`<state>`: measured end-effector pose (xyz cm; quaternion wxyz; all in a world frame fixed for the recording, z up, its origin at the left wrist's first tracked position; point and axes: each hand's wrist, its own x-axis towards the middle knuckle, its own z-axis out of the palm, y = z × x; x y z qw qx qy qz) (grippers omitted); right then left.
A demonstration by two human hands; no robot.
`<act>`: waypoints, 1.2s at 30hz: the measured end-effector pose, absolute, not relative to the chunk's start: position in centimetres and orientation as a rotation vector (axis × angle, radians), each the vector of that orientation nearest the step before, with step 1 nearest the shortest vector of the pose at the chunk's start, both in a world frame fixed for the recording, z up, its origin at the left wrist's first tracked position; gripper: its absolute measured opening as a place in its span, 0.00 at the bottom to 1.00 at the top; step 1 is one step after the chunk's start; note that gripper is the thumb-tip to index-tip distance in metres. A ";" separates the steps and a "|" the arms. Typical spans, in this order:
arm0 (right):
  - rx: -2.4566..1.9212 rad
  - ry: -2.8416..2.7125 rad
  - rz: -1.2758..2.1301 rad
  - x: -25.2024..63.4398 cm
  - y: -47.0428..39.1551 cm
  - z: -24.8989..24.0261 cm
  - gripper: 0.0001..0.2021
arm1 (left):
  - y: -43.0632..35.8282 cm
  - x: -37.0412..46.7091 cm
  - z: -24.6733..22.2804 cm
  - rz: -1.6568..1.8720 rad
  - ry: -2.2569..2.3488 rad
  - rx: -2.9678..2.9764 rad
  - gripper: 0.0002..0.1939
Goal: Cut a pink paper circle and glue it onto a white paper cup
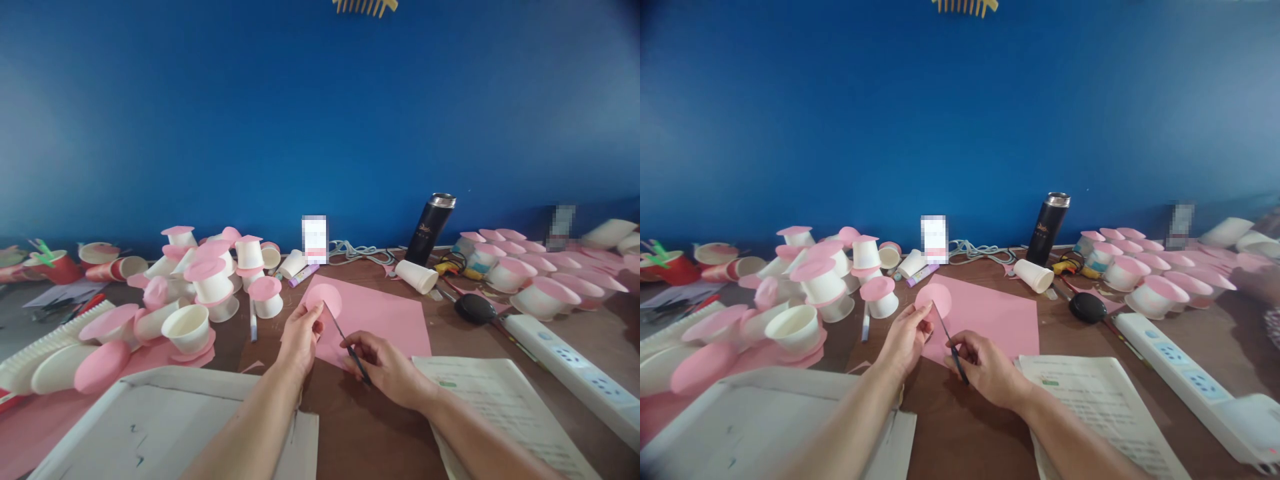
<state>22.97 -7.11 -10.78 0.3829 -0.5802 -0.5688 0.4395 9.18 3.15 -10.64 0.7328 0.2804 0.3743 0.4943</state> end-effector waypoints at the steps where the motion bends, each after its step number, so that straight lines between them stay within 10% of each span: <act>1: -1.485 -1.453 1.111 23.0 -7.1 -10.9 0.19 | 3.1 9.2 -10.6 1.089 0.826 0.617 0.20; 36: -1.557 -1.495 1.000 23.1 -7.2 -11.3 0.14 | 3.3 9.0 -10.8 1.063 0.836 0.653 0.20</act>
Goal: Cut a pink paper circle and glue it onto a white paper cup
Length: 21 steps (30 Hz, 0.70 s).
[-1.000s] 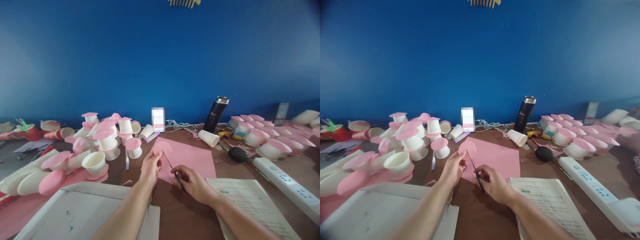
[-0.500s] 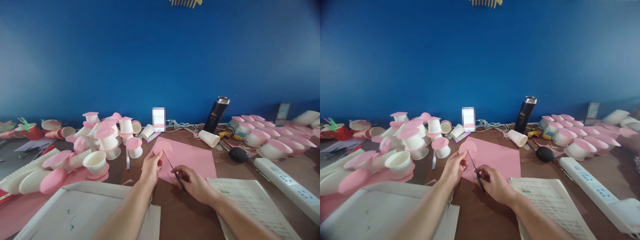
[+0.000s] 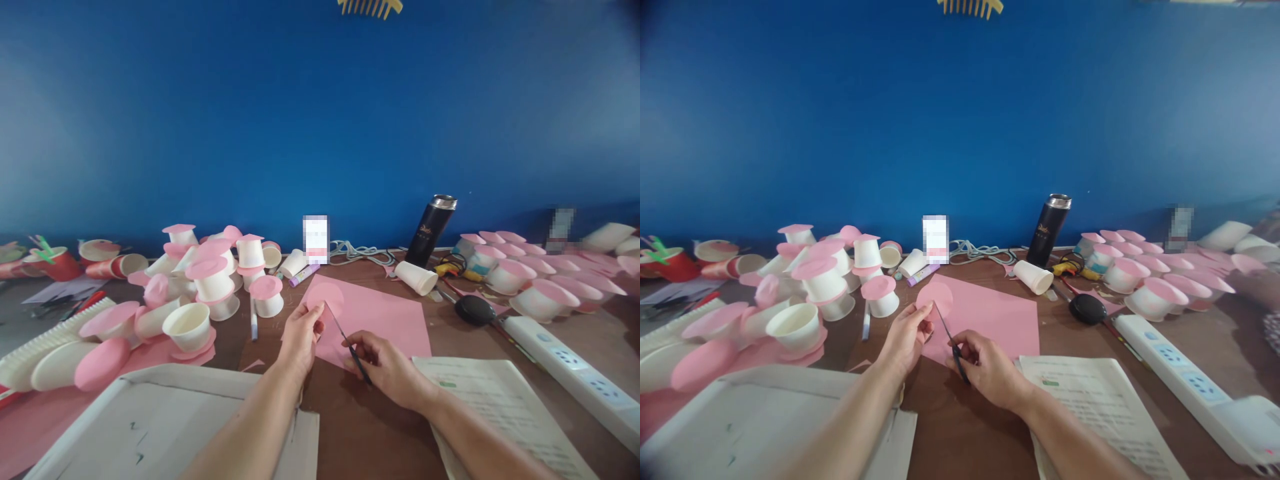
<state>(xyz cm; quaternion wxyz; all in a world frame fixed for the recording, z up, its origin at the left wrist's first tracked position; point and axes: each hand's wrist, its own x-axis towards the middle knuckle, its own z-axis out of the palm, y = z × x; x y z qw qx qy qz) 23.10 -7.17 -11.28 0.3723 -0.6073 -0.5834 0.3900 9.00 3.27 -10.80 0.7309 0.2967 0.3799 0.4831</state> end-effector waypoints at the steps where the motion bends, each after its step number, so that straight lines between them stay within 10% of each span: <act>1: -1.552 -1.483 1.013 23.1 -7.2 -11.2 0.14 | 3.3 9.0 -10.8 1.063 0.838 0.654 0.20; 21: -1.077 -0.879 1.599 24.1 -7.4 -9.6 0.17 | 3.1 8.9 -9.9 1.033 0.796 0.648 0.21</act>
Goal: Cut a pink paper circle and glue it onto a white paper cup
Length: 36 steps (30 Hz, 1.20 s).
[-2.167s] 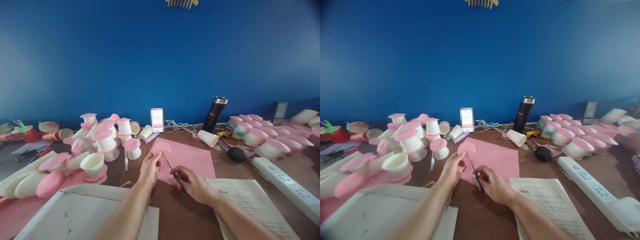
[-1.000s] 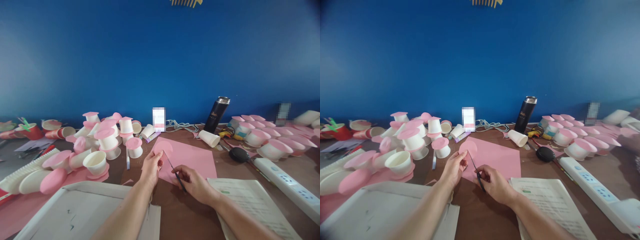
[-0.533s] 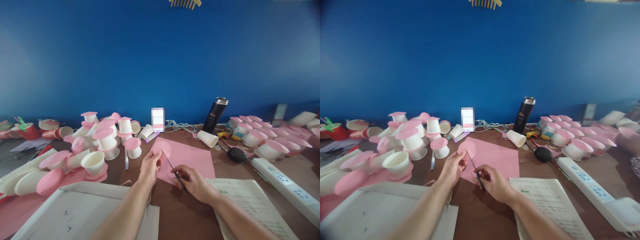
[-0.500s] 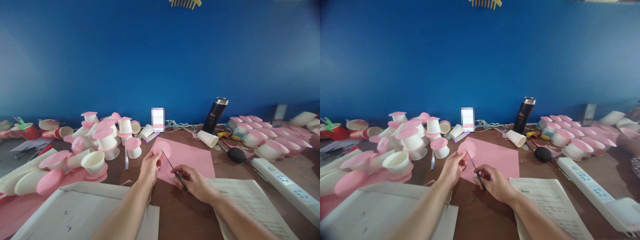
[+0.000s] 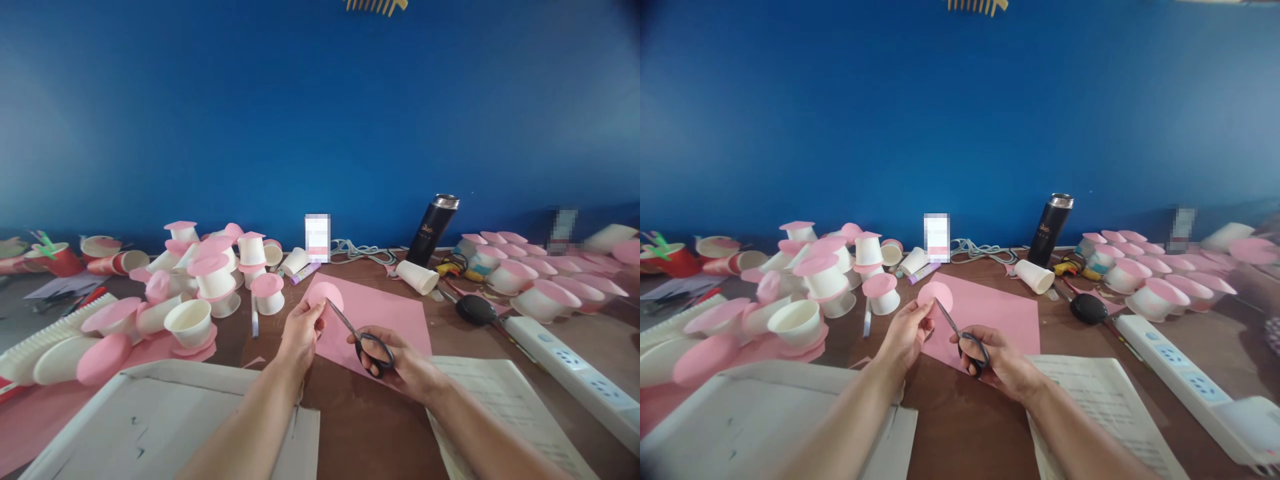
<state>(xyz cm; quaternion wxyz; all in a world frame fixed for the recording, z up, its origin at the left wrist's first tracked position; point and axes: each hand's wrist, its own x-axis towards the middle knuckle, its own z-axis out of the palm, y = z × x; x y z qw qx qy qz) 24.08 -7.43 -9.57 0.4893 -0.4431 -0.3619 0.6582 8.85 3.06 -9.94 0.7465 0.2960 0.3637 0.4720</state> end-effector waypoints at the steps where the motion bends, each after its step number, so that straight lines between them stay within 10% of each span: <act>1: -1.071 -0.877 1.606 24.1 -7.4 -9.6 0.17 | 3.1 8.9 -9.9 1.032 0.799 0.650 0.21; 14: -1.360 -1.231 1.494 25.7 -7.7 -9.2 0.19 | 3.8 8.4 -10.4 1.127 0.802 0.661 0.18; 25: -1.970 -1.444 0.361 28.0 -6.7 -11.2 0.13 | 3.5 8.7 -10.7 1.035 0.876 0.636 0.19; 36: -2.209 -1.607 0.122 28.4 -7.1 -10.9 0.19 | 3.3 9.1 -11.4 0.942 0.818 0.757 0.15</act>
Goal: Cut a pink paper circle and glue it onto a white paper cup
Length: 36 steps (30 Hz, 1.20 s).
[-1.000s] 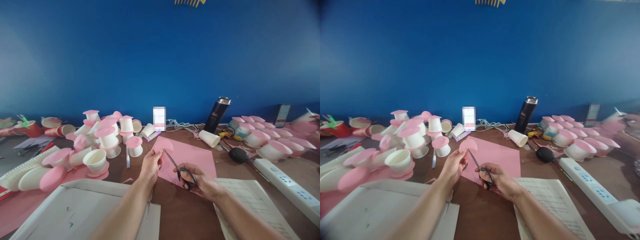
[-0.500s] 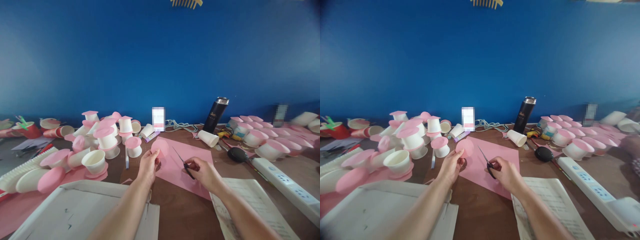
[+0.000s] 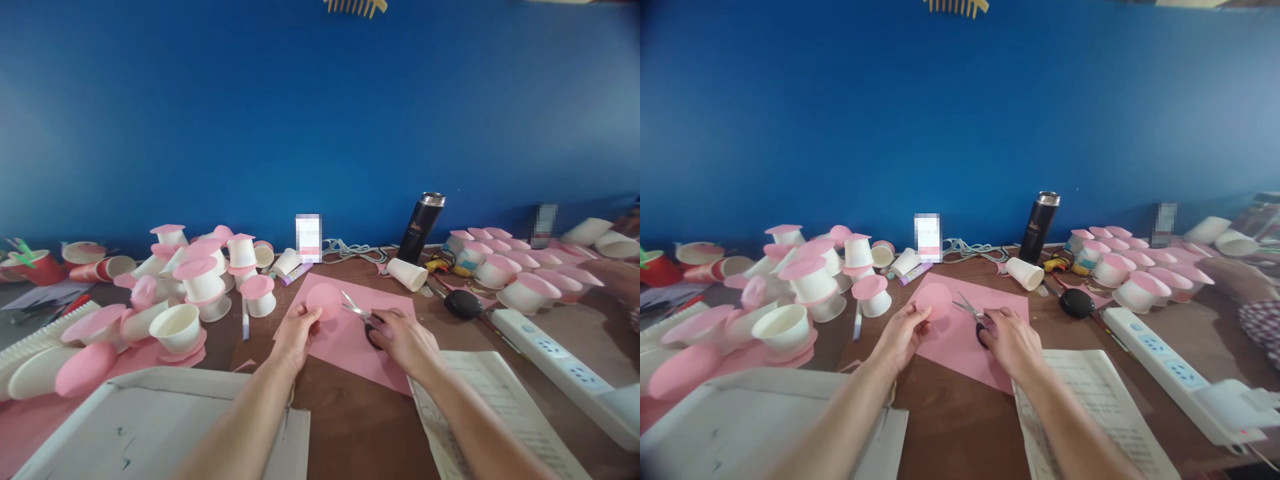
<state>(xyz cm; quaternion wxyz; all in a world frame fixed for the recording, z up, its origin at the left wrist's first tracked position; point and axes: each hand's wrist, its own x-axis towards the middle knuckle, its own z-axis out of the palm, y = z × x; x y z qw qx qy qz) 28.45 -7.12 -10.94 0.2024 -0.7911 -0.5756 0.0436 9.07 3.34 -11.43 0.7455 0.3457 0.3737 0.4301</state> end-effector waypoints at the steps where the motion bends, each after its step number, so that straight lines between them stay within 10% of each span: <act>1: -2.221 -1.629 0.094 28.5 -7.2 -10.8 0.18 | 3.3 9.1 -11.5 0.933 0.821 0.789 0.15; 11: -2.131 -1.596 -0.082 28.8 -7.2 -10.3 0.11 | 2.8 9.4 -11.9 0.882 0.902 1.098 0.14; 19: -1.524 -1.221 0.892 26.6 -6.3 -10.5 0.29 | 2.2 9.6 -11.2 0.801 0.798 1.241 0.16; 36: -1.667 -1.204 0.830 26.1 -5.5 -12.3 0.27 | 0.1 9.2 -10.5 0.750 1.031 2.576 0.27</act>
